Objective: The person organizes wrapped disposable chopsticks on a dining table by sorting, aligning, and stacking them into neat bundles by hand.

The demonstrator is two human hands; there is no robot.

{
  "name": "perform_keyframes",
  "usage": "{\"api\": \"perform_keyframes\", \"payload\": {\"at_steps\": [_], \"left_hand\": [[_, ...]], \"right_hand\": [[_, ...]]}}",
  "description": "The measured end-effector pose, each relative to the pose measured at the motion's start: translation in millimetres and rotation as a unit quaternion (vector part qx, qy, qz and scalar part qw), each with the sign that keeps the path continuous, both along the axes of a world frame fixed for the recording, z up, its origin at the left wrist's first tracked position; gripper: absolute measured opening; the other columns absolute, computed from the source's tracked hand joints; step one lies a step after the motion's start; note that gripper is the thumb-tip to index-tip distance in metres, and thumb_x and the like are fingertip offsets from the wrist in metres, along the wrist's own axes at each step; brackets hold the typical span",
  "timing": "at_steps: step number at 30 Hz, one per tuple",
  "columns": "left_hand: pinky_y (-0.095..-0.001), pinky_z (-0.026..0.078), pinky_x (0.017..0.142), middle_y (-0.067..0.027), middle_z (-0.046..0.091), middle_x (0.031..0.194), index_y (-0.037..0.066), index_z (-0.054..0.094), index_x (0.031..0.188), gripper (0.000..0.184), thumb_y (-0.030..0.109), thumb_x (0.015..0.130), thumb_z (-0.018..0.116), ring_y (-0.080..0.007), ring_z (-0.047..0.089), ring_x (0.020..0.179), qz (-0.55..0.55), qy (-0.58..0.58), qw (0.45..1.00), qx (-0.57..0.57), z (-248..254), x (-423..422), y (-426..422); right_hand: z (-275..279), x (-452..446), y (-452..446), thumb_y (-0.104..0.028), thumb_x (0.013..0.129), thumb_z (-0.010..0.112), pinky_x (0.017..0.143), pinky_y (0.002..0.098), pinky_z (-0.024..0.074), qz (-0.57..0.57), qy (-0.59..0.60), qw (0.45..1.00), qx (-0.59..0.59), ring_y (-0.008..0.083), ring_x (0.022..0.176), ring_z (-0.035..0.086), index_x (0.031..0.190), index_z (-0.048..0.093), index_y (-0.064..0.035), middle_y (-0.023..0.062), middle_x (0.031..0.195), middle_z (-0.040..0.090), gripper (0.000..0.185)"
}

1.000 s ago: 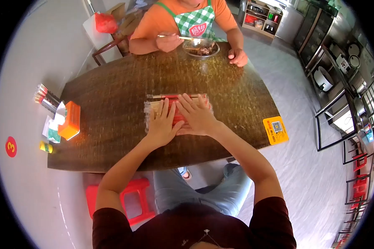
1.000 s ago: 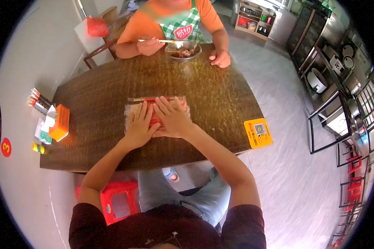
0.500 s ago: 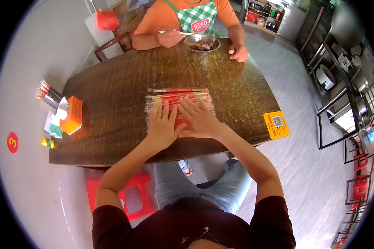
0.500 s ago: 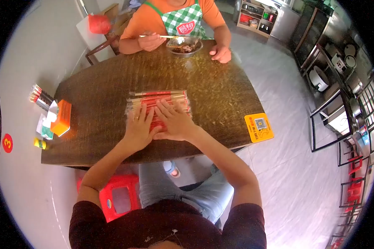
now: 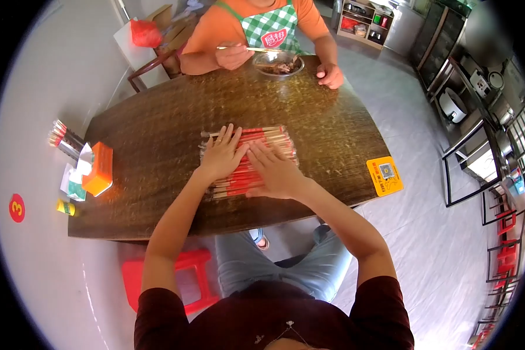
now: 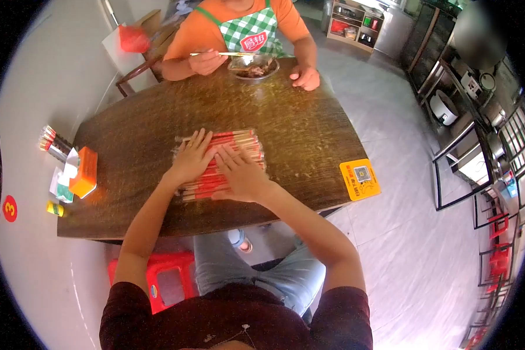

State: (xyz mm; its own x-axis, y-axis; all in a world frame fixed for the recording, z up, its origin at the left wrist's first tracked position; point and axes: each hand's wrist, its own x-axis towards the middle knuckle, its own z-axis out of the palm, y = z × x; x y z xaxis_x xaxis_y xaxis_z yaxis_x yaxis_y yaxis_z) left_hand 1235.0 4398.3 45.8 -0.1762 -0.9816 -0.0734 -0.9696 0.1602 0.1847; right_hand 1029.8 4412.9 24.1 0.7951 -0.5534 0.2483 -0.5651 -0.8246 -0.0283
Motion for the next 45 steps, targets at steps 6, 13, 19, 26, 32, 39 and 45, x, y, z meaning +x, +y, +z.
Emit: {"api": "perform_keyframes", "payload": {"at_steps": [6, 13, 19, 26, 32, 39, 45], "left_hand": [[-0.0495, 0.013, 0.115, -0.0146, 0.013, 0.156, 0.010, 0.018, 0.150, 0.073, 0.059, 0.096, 0.016, -0.0294, 0.010, 0.145, 0.012, -0.022, 1.000, -0.014, -2, -1, 0], [-0.0513, 0.018, 0.113, -0.0157, 0.018, 0.155, 0.008, 0.023, 0.148, 0.069, 0.054, 0.097, 0.028, -0.0314, 0.015, 0.144, 0.012, -0.020, 0.999, -0.049, -10, 0, 0], [-0.0509, 0.015, 0.114, -0.0146, 0.016, 0.156, 0.009, 0.020, 0.149, 0.070, 0.055, 0.097, 0.026, -0.0301, 0.012, 0.144, 0.024, -0.021, 0.999, -0.025, -3, -4, 5], [-0.0525, 0.020, 0.111, -0.0163, 0.034, 0.148, 0.007, 0.039, 0.141, 0.061, 0.049, 0.097, 0.037, -0.0323, 0.028, 0.138, 0.008, 0.035, 0.998, -0.045, 1, 10, -3], [-0.0373, 0.045, 0.089, -0.0142, 0.059, 0.104, 0.001, 0.062, 0.111, 0.032, 0.026, 0.090, 0.061, -0.0282, 0.057, 0.101, -0.029, 0.145, 0.988, -0.052, 26, 40, -31], [-0.0362, 0.046, 0.078, -0.0090, 0.056, 0.088, 0.005, 0.065, 0.096, 0.021, 0.024, 0.089, 0.063, -0.0244, 0.057, 0.088, 0.002, 0.192, 0.974, -0.124, 5, 40, -36], [-0.0364, 0.045, 0.076, -0.0075, 0.056, 0.087, 0.007, 0.065, 0.095, 0.017, 0.023, 0.090, 0.061, -0.0247, 0.055, 0.087, -0.019, 0.188, 0.970, -0.153, 4, 45, -32]], "right_hand": [[-5, -1, -2, -0.074, 0.086, 0.031, 0.116, 0.0463, 0.0107, 0.003, -0.027, 1.000, -0.007, 0.0320, 0.143, 0.016, 0.143, 0.028, 0.0051, 0.0203, 0.152, 0.023, 0.098], [15, 5, -16, -0.071, 0.088, 0.032, 0.115, 0.0457, 0.0138, -0.016, -0.031, 0.993, 0.110, 0.0335, 0.142, 0.018, 0.142, 0.029, 0.0062, 0.0209, 0.152, 0.024, 0.094], [8, 11, -51, -0.070, 0.090, 0.028, 0.115, 0.0473, 0.0124, -0.056, -0.050, 0.993, 0.092, 0.0331, 0.142, 0.019, 0.143, 0.028, 0.0053, 0.0201, 0.152, 0.023, 0.092], [-1, 9, -49, -0.064, 0.093, 0.027, 0.115, 0.0473, 0.0134, -0.063, -0.005, 0.998, 0.025, 0.0299, 0.142, 0.021, 0.143, 0.031, 0.0039, 0.0186, 0.151, 0.027, 0.084], [3, 8, -46, -0.058, 0.095, 0.032, 0.114, 0.0460, 0.0198, -0.058, -0.045, 0.997, 0.027, 0.0275, 0.140, 0.027, 0.139, 0.040, 0.0005, 0.0149, 0.149, 0.034, 0.074], [11, 6, -44, -0.044, 0.089, 0.056, 0.101, 0.0429, 0.0361, -0.015, -0.137, 0.989, 0.058, 0.0289, 0.120, 0.049, 0.122, 0.057, -0.0009, 0.0131, 0.129, 0.054, 0.054], [6, 8, -45, -0.043, 0.089, 0.057, 0.099, 0.0431, 0.0384, -0.017, -0.157, 0.988, 0.000, 0.0293, 0.118, 0.050, 0.121, 0.058, -0.0013, 0.0129, 0.127, 0.056, 0.052]]}}
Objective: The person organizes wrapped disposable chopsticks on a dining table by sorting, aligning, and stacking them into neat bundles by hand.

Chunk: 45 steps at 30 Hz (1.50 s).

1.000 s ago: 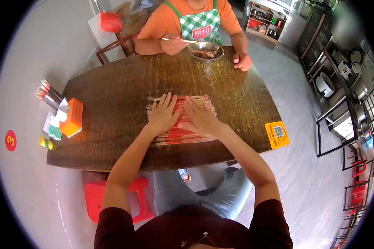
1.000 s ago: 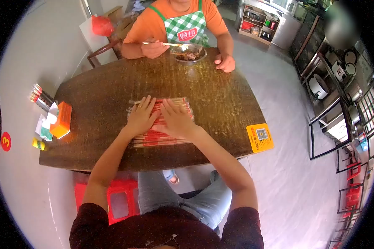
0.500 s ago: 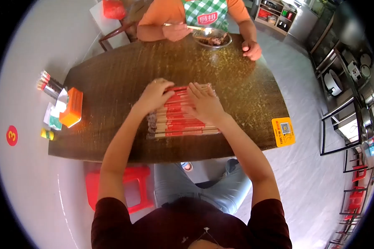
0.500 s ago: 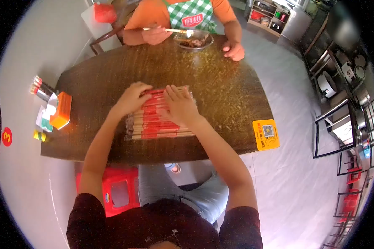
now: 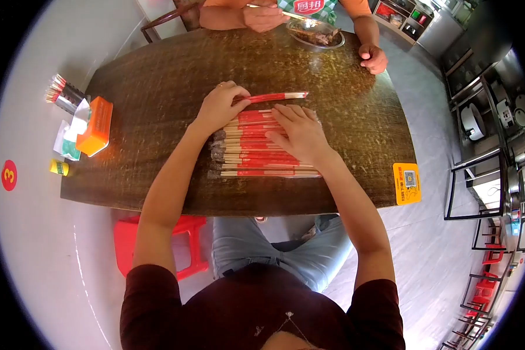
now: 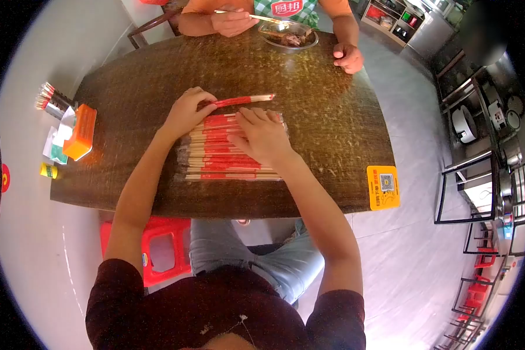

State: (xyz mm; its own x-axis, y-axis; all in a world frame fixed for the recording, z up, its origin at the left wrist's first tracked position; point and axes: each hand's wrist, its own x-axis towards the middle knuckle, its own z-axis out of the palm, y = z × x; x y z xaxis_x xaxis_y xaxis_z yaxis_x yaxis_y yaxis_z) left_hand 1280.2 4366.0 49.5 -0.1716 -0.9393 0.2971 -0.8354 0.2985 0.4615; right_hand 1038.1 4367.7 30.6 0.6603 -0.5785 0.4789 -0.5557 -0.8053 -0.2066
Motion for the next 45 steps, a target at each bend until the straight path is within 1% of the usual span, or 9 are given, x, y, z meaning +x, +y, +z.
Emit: {"api": "perform_keyframes", "payload": {"at_steps": [5, 14, 17, 23, 29, 33, 39, 42, 45], "left_hand": [[-0.0359, 0.045, 0.078, -0.0089, 0.058, 0.091, 0.005, 0.064, 0.099, 0.019, 0.022, 0.092, 0.059, -0.0261, 0.057, 0.088, 0.035, 0.056, 0.998, 0.020, 1, -2, 2], [-0.0373, 0.048, 0.075, -0.0063, 0.062, 0.086, 0.009, 0.066, 0.092, 0.011, 0.018, 0.086, 0.065, -0.0223, 0.059, 0.078, 0.039, -0.021, 0.982, -0.183, -7, 7, -5], [-0.0380, 0.047, 0.076, -0.0068, 0.061, 0.083, 0.008, 0.067, 0.088, 0.013, 0.020, 0.085, 0.067, -0.0238, 0.059, 0.080, -0.005, -0.050, 0.997, -0.057, 7, 0, 3], [-0.0374, 0.044, 0.074, -0.0075, 0.058, 0.083, 0.006, 0.066, 0.090, 0.015, 0.021, 0.087, 0.064, -0.0248, 0.055, 0.078, -0.002, -0.034, 0.999, -0.019, 0, 2, 2], [-0.0383, 0.046, 0.077, -0.0073, 0.062, 0.085, 0.008, 0.067, 0.096, 0.016, 0.020, 0.085, 0.066, -0.0255, 0.059, 0.081, 0.035, -0.109, 0.960, -0.254, -6, 10, -5], [-0.0385, 0.048, 0.077, -0.0088, 0.064, 0.089, 0.007, 0.068, 0.091, 0.016, 0.020, 0.083, 0.068, -0.0261, 0.060, 0.084, 0.005, -0.003, 1.000, -0.026, 15, -1, 7], [-0.0374, 0.049, 0.073, -0.0085, 0.064, 0.085, 0.006, 0.068, 0.087, 0.016, 0.021, 0.081, 0.070, -0.0260, 0.061, 0.081, -0.005, -0.035, 0.999, -0.006, 7, -3, 6], [-0.0362, 0.050, 0.071, -0.0073, 0.063, 0.083, 0.007, 0.068, 0.087, 0.016, 0.022, 0.081, 0.070, -0.0247, 0.063, 0.078, 0.031, -0.061, 0.991, -0.115, 3, -2, 3], [-0.0350, 0.050, 0.070, -0.0063, 0.065, 0.085, 0.008, 0.068, 0.088, 0.018, 0.025, 0.083, 0.069, -0.0227, 0.064, 0.076, -0.016, 0.031, 0.999, 0.007, 15, -6, 11]], "right_hand": [[-6, 0, -2, -0.047, 0.091, 0.052, 0.100, 0.0438, 0.0379, -0.009, 0.013, 1.000, -0.015, 0.0299, 0.120, 0.049, 0.122, 0.058, -0.0012, 0.0136, 0.129, 0.055, 0.055], [-2, -1, 0, -0.047, 0.091, 0.052, 0.102, 0.0444, 0.0363, -0.004, 0.017, 1.000, 0.017, 0.0309, 0.123, 0.047, 0.123, 0.057, -0.0005, 0.0143, 0.132, 0.053, 0.057], [-8, 0, -2, -0.047, 0.090, 0.053, 0.099, 0.0436, 0.0370, -0.003, -0.002, 1.000, -0.020, 0.0299, 0.118, 0.048, 0.121, 0.057, -0.0004, 0.0129, 0.126, 0.054, 0.057], [8, 1, 5, -0.044, 0.089, 0.055, 0.090, 0.0418, 0.0379, -0.012, 0.032, 0.999, 0.013, 0.0274, 0.104, 0.048, 0.119, 0.058, -0.0004, 0.0102, 0.110, 0.050, 0.053], [7, 1, 5, -0.044, 0.089, 0.056, 0.099, 0.0441, 0.0354, -0.023, 0.047, 0.999, 0.015, 0.0298, 0.113, 0.048, 0.120, 0.057, -0.0004, 0.0118, 0.118, 0.052, 0.054], [-2, 1, 3, -0.044, 0.089, 0.055, 0.101, 0.0451, 0.0345, -0.020, 0.021, 1.000, 0.002, 0.0312, 0.120, 0.046, 0.122, 0.056, -0.0010, 0.0135, 0.127, 0.051, 0.054], [-3, 1, 2, -0.042, 0.088, 0.058, 0.096, 0.0437, 0.0372, -0.008, -0.004, 1.000, -0.028, 0.0304, 0.114, 0.049, 0.118, 0.058, -0.0022, 0.0123, 0.119, 0.053, 0.050], [7, 0, 5, -0.040, 0.086, 0.060, 0.091, 0.0420, 0.0387, 0.003, -0.006, 1.000, -0.010, 0.0289, 0.106, 0.050, 0.114, 0.060, -0.0027, 0.0105, 0.110, 0.053, 0.046], [8, 0, 5, -0.038, 0.085, 0.062, 0.088, 0.0404, 0.0394, 0.007, -0.007, 1.000, -0.008, 0.0276, 0.102, 0.051, 0.111, 0.061, -0.0029, 0.0093, 0.105, 0.052, 0.044]]}}
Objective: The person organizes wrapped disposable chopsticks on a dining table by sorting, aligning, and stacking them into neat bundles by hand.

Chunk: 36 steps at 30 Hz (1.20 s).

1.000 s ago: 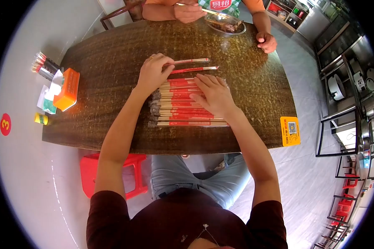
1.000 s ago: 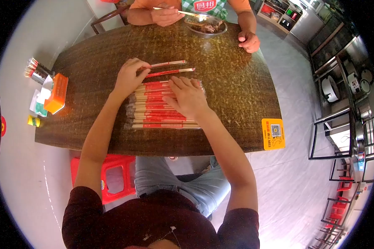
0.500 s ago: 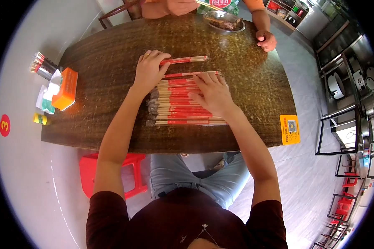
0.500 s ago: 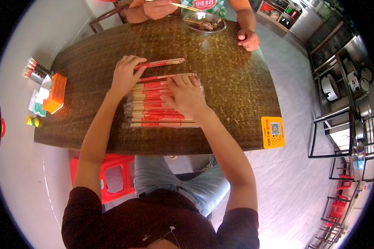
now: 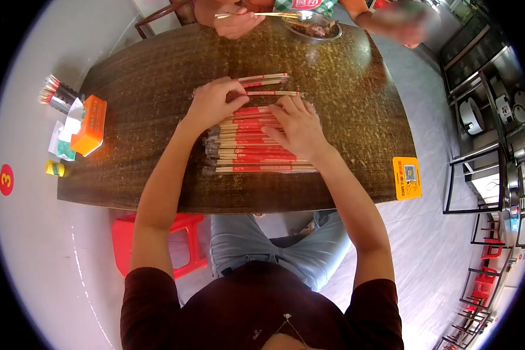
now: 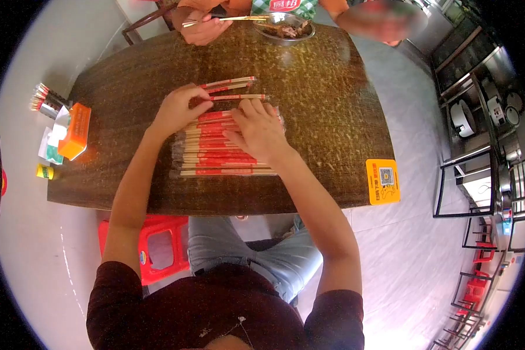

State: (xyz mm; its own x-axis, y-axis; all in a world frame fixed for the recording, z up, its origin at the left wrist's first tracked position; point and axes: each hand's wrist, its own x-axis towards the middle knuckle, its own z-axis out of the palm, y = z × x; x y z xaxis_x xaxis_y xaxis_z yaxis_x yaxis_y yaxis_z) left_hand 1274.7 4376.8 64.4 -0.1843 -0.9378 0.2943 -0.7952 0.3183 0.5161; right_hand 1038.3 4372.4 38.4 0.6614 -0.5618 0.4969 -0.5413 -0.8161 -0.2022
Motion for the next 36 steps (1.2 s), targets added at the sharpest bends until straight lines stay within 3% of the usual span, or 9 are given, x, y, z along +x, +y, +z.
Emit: {"api": "perform_keyframes", "payload": {"at_steps": [3, 20, 26, 30, 33, 36], "left_hand": [[-0.0343, 0.050, 0.070, -0.0064, 0.068, 0.087, 0.008, 0.068, 0.090, 0.021, 0.028, 0.084, 0.068, -0.0215, 0.065, 0.076, -0.033, -0.026, 0.994, 0.105, 3, -2, 1], [-0.0345, 0.049, 0.071, -0.0082, 0.063, 0.088, 0.004, 0.065, 0.090, 0.018, 0.021, 0.085, 0.068, -0.0207, 0.062, 0.080, -0.018, -0.046, 0.997, 0.056, -1, 3, 1], [-0.0360, 0.049, 0.070, -0.0078, 0.061, 0.087, 0.005, 0.065, 0.087, 0.013, 0.018, 0.085, 0.066, -0.0229, 0.061, 0.079, 0.012, -0.070, 0.997, 0.019, -6, 6, -2], [-0.0360, 0.050, 0.070, -0.0072, 0.061, 0.085, 0.006, 0.064, 0.086, 0.012, 0.018, 0.084, 0.067, -0.0234, 0.062, 0.081, 0.048, -0.071, 0.996, -0.038, -7, 7, -3], [-0.0347, 0.050, 0.070, -0.0067, 0.062, 0.084, 0.005, 0.064, 0.086, 0.014, 0.018, 0.083, 0.069, -0.0211, 0.062, 0.080, 0.002, -0.003, 0.999, -0.045, -3, 3, -1], [-0.0322, 0.051, 0.070, -0.0076, 0.063, 0.086, 0.004, 0.064, 0.091, 0.016, 0.017, 0.084, 0.069, -0.0182, 0.062, 0.079, -0.071, 0.047, 0.994, 0.071, 8, -3, 3]], "right_hand": [[-1, 0, 0, -0.038, 0.085, 0.062, 0.088, 0.0396, 0.0395, 0.000, -0.001, 1.000, -0.004, 0.0273, 0.102, 0.051, 0.111, 0.061, -0.0031, 0.0091, 0.105, 0.053, 0.043], [-13, 1, -3, -0.038, 0.087, 0.061, 0.098, 0.0462, 0.0391, -0.013, -0.010, 1.000, -0.001, 0.0300, 0.116, 0.048, 0.115, 0.060, -0.0008, 0.0142, 0.121, 0.055, 0.047], [-3, 1, -1, -0.036, 0.084, 0.063, 0.091, 0.0435, 0.0421, -0.008, -0.009, 0.999, 0.045, 0.0275, 0.107, 0.051, 0.106, 0.063, -0.0016, 0.0108, 0.106, 0.056, 0.041], [-5, 1, -1, -0.036, 0.082, 0.065, 0.088, 0.0418, 0.0424, -0.005, -0.024, 1.000, 0.003, 0.0264, 0.101, 0.051, 0.102, 0.064, -0.0026, 0.0090, 0.100, 0.054, 0.039], [-3, 1, -1, -0.037, 0.082, 0.065, 0.085, 0.0413, 0.0424, -0.008, -0.027, 1.000, -0.014, 0.0266, 0.098, 0.050, 0.101, 0.064, -0.0024, 0.0094, 0.098, 0.052, 0.040], [0, 1, 0, -0.037, 0.082, 0.065, 0.082, 0.0407, 0.0423, -0.013, -0.024, 0.999, -0.021, 0.0268, 0.096, 0.050, 0.101, 0.064, -0.0019, 0.0098, 0.094, 0.050, 0.040]]}}
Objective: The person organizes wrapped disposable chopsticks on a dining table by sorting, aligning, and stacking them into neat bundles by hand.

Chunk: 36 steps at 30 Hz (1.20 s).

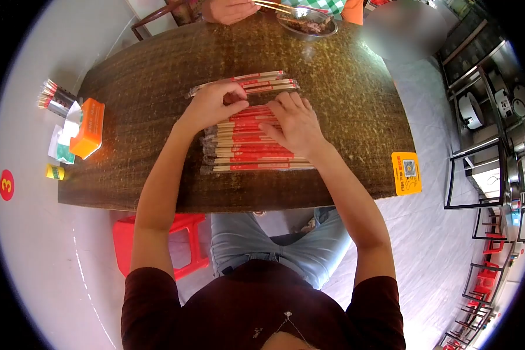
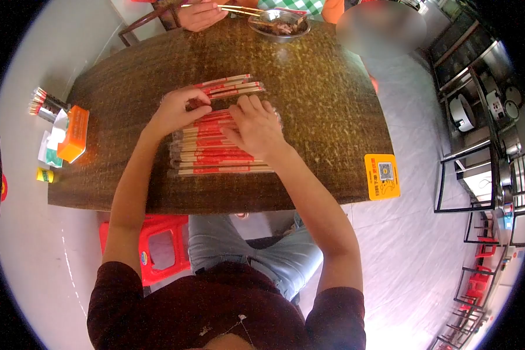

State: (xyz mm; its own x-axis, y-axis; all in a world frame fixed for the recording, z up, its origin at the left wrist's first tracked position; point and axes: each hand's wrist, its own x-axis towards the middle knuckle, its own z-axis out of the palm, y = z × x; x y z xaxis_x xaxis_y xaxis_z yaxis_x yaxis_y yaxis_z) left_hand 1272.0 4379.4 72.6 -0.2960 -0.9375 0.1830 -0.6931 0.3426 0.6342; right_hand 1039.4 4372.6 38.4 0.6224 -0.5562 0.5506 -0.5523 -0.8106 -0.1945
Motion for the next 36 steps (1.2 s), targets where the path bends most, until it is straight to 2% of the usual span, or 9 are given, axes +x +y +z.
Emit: {"api": "perform_keyframes", "payload": {"at_steps": [2, 6, 11, 15, 18, 21, 29, 32, 36], "left_hand": [[-0.0321, 0.051, 0.071, -0.0071, 0.064, 0.086, 0.003, 0.065, 0.092, 0.018, 0.018, 0.083, 0.070, -0.0170, 0.062, 0.079, -0.006, -0.015, 1.000, 0.010, -2, -1, 0], [-0.0326, 0.051, 0.071, -0.0075, 0.064, 0.087, 0.004, 0.065, 0.092, 0.016, 0.017, 0.084, 0.069, -0.0178, 0.062, 0.079, 0.010, -0.043, 0.999, 0.011, -6, 0, 0], [-0.0338, 0.050, 0.071, -0.0087, 0.063, 0.090, 0.004, 0.065, 0.091, 0.013, 0.015, 0.084, 0.067, -0.0201, 0.063, 0.080, 0.047, -0.088, 0.993, -0.060, -13, 2, -1], [-0.0350, 0.051, 0.073, -0.0068, 0.063, 0.089, 0.006, 0.065, 0.090, 0.013, 0.017, 0.084, 0.067, -0.0205, 0.063, 0.082, 0.061, -0.110, 0.988, -0.087, -13, 1, -2], [-0.0340, 0.050, 0.071, -0.0069, 0.064, 0.087, 0.006, 0.064, 0.088, 0.014, 0.018, 0.083, 0.068, -0.0198, 0.063, 0.080, 0.020, -0.026, 0.999, -0.023, -8, -1, -1], [-0.0331, 0.050, 0.070, -0.0071, 0.064, 0.085, 0.005, 0.065, 0.088, 0.016, 0.019, 0.082, 0.069, -0.0192, 0.064, 0.079, -0.014, -0.009, 1.000, 0.020, -9, -2, -2], [-0.0342, 0.050, 0.070, -0.0081, 0.064, 0.085, 0.004, 0.065, 0.090, 0.018, 0.021, 0.084, 0.068, -0.0203, 0.064, 0.079, 0.028, -0.047, 0.998, -0.033, -15, -2, -2], [-0.0349, 0.049, 0.072, -0.0091, 0.062, 0.087, 0.003, 0.065, 0.091, 0.018, 0.021, 0.086, 0.066, -0.0221, 0.062, 0.080, 0.038, -0.057, 0.997, -0.026, -12, -3, -1], [-0.0365, 0.048, 0.072, -0.0094, 0.061, 0.088, 0.003, 0.065, 0.092, 0.018, 0.020, 0.088, 0.063, -0.0233, 0.060, 0.082, 0.053, -0.077, 0.995, -0.022, -13, -1, -2]], "right_hand": [[-3, 0, -2, -0.038, 0.082, 0.065, 0.081, 0.0406, 0.0421, 0.005, 0.000, 1.000, -0.009, 0.0268, 0.094, 0.050, 0.101, 0.064, -0.0016, 0.0102, 0.092, 0.049, 0.041], [-5, 0, -2, -0.039, 0.083, 0.064, 0.085, 0.0414, 0.0426, -0.006, 0.017, 1.000, 0.003, 0.0276, 0.099, 0.051, 0.102, 0.064, -0.0013, 0.0110, 0.099, 0.053, 0.043], [-11, 1, -3, -0.040, 0.084, 0.062, 0.090, 0.0416, 0.0423, -0.011, 0.005, 1.000, -0.002, 0.0286, 0.105, 0.052, 0.105, 0.063, -0.0009, 0.0118, 0.109, 0.056, 0.044], [-7, 0, -2, -0.037, 0.084, 0.063, 0.088, 0.0416, 0.0424, 0.005, -0.009, 1.000, 0.008, 0.0289, 0.103, 0.052, 0.104, 0.063, -0.0014, 0.0115, 0.106, 0.055, 0.041], [0, -1, -1, -0.034, 0.083, 0.065, 0.086, 0.0418, 0.0424, 0.009, -0.005, 1.000, 0.023, 0.0306, 0.101, 0.053, 0.103, 0.062, -0.0011, 0.0119, 0.107, 0.055, 0.038], [-1, -1, 0, -0.033, 0.082, 0.065, 0.086, 0.0418, 0.0422, 0.008, -0.002, 1.000, 0.018, 0.0307, 0.101, 0.053, 0.101, 0.062, -0.0011, 0.0117, 0.107, 0.055, 0.037], [-7, 0, -1, -0.039, 0.087, 0.059, 0.095, 0.0434, 0.0398, -0.012, 0.028, 0.999, 0.018, 0.0297, 0.114, 0.050, 0.111, 0.062, -0.0003, 0.0130, 0.122, 0.054, 0.045], [-11, 1, -3, -0.040, 0.088, 0.057, 0.098, 0.0474, 0.0387, -0.016, 0.038, 0.999, 0.031, 0.0292, 0.116, 0.047, 0.114, 0.061, 0.0005, 0.0131, 0.124, 0.052, 0.048], [-12, 0, -2, -0.041, 0.089, 0.056, 0.100, 0.0462, 0.0386, -0.016, 0.032, 0.999, 0.037, 0.0297, 0.118, 0.047, 0.114, 0.062, -0.0004, 0.0129, 0.123, 0.053, 0.048]]}}
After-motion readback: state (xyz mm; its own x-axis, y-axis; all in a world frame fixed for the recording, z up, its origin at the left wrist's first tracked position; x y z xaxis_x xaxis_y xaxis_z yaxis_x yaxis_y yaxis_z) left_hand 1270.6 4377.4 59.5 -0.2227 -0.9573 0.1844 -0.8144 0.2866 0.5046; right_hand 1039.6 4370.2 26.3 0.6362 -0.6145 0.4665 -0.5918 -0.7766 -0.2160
